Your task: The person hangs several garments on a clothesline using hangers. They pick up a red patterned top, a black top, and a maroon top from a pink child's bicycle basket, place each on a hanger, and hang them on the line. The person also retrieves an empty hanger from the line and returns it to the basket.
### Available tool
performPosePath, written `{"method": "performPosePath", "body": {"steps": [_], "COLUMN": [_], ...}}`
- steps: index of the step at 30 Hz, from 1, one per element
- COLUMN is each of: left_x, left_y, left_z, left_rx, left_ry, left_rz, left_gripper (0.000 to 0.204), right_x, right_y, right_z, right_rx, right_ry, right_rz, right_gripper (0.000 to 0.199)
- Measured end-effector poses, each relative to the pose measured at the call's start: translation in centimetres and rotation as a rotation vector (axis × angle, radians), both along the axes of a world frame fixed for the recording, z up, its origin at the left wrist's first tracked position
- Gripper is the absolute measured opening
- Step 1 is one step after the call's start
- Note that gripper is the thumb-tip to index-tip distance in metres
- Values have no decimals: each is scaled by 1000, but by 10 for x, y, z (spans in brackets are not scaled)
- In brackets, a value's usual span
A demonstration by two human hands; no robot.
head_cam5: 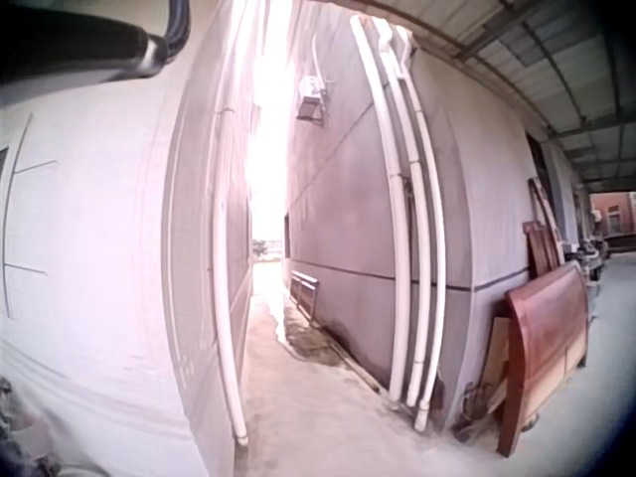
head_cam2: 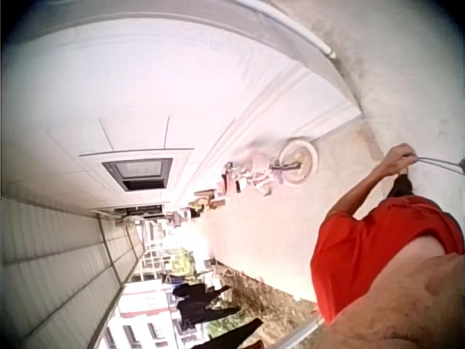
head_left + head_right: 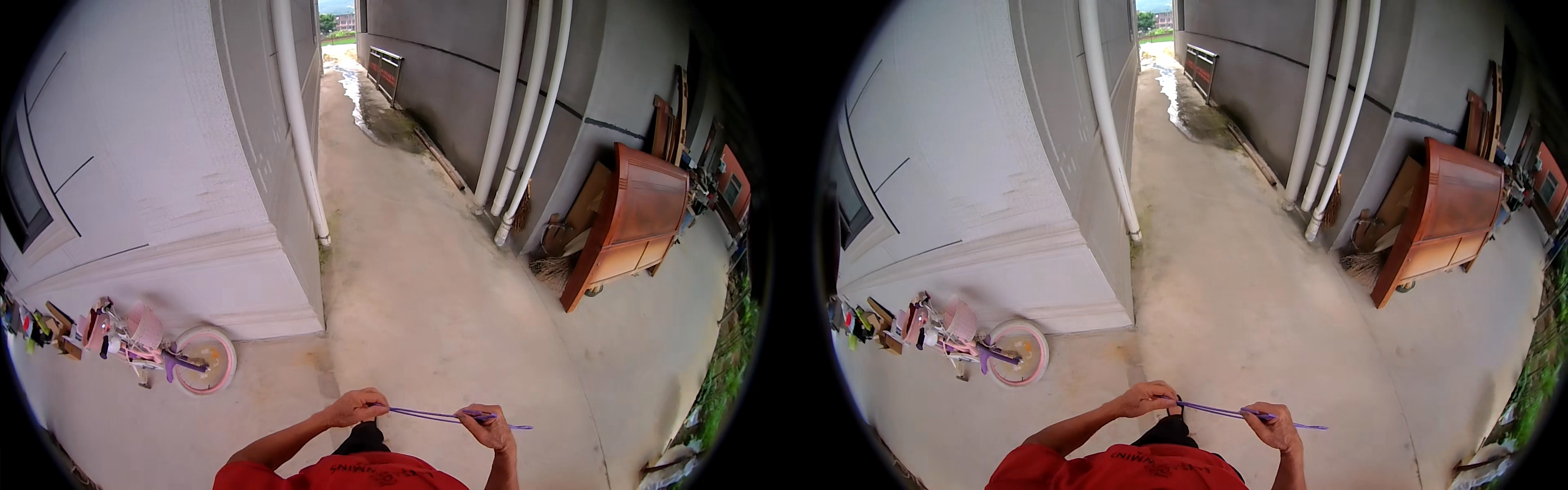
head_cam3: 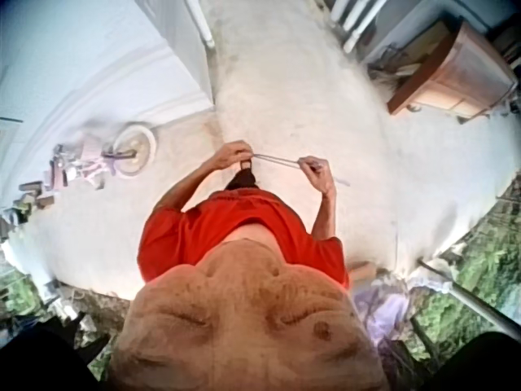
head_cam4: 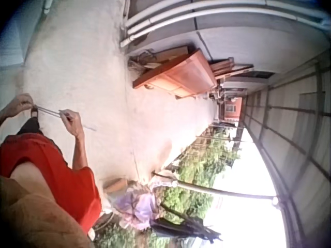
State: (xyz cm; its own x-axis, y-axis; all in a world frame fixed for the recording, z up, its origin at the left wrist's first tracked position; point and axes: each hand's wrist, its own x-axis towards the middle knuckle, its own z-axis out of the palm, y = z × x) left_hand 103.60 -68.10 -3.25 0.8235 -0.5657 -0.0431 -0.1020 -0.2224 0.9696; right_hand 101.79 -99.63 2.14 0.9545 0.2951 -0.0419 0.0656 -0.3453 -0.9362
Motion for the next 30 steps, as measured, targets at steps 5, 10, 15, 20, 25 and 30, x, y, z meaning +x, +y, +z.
{"method": "performPosePath", "body": {"steps": [5,10,15,20,25,30], "left_x": [41,101,154,197,211,210], "left_y": [-29,-43,-46,-41,-44,-52], "left_z": [-9,-11,3,-2,-5,0], "left_rx": [130,217,178,256,212,148], "left_ry": [27,104,278,210,261,293], "left_rz": [-119,-280,-411,-356,-370,-307], "left_gripper": [23,33,53,51,48,45], "right_x": [14,58,118,161,188,220], "right_y": [-14,-18,-21,-23,-35,-45], "right_z": [-8,-4,-4,-2,-14,-7], "right_rx": [-92,-37,-24,-25,57,-29], "right_ry": [-39,-66,-123,-138,0,-99], "right_rz": [-102,-102,-122,1,-30,32], "right_gripper": [11,6,3,3,3,4]}}
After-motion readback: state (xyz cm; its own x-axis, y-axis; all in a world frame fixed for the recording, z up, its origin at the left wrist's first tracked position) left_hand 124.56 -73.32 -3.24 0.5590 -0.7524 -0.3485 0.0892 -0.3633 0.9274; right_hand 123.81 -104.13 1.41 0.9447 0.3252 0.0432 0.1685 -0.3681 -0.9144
